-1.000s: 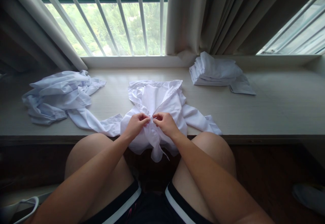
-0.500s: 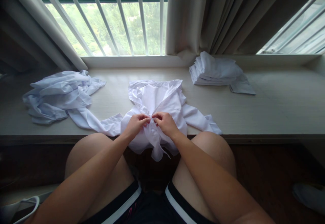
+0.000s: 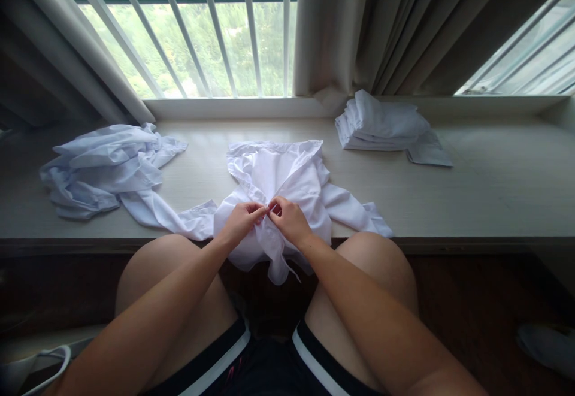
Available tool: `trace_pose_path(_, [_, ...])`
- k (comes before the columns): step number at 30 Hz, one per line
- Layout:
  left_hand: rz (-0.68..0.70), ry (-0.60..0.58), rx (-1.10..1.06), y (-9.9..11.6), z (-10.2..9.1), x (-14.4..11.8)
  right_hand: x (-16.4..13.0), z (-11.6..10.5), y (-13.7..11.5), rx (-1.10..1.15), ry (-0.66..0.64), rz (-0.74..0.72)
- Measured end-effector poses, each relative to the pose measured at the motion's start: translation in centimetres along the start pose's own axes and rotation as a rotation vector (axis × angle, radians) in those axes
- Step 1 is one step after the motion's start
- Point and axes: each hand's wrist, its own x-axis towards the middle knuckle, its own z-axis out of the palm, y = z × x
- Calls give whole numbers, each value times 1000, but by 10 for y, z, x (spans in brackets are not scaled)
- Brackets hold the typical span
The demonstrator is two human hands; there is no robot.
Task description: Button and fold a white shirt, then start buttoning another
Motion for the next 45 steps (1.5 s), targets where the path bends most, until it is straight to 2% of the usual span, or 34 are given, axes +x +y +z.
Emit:
trace_pose_path(10, [36,44,100,-2,1,2,-1,-1,-5,-18,-8,26])
trace_pose_path(20, [61,71,111,-4,1,3,-2,-2,-6,-26,-16,32])
trace_pose_path(30, [58,53,89,-1,2,1,4,0,4,64,-45,73])
trace_pose_path(45, [76,26,94,-1,1,0,3,0,7,65,-44,61])
